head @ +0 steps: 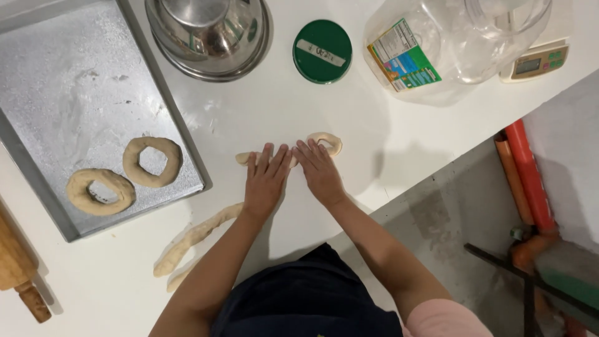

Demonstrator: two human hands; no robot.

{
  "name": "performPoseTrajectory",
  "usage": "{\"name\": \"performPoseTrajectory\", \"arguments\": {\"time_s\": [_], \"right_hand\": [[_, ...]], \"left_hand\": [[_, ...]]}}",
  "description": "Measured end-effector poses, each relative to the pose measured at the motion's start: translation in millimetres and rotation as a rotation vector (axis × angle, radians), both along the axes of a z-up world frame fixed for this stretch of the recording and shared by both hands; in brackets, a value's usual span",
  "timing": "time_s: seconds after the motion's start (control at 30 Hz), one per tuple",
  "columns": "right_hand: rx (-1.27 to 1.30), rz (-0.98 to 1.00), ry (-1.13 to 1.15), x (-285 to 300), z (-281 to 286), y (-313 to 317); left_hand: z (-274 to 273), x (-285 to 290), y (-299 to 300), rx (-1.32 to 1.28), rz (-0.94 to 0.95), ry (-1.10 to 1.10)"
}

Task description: Shaping long pieces of dough into rings and arranging them on a metal baking tray.

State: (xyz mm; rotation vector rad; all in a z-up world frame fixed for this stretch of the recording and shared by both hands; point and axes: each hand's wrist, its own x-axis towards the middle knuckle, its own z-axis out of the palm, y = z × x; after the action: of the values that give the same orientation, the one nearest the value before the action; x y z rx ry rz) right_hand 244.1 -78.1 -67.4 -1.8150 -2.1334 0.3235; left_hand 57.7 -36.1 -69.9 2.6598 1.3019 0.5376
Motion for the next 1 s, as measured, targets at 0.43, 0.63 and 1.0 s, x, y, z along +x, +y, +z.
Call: {"name": "performPoseTrajectory", "arguments": {"time_s": [0.43,0.63,1.0], "right_hand": [[0.273,0.291,-0.027,34,75,48],[-0.112,-0.029,0.198,48,14,27],[-0.102,-0.113,0.222,57,23,16]], "left_hand": [[0,9,44,-0.283,-0.148,-0.373],[21,12,51,-0.473,-0.221,-0.269],[-28,55,47,-0.308,-0.283,-0.266]]}}
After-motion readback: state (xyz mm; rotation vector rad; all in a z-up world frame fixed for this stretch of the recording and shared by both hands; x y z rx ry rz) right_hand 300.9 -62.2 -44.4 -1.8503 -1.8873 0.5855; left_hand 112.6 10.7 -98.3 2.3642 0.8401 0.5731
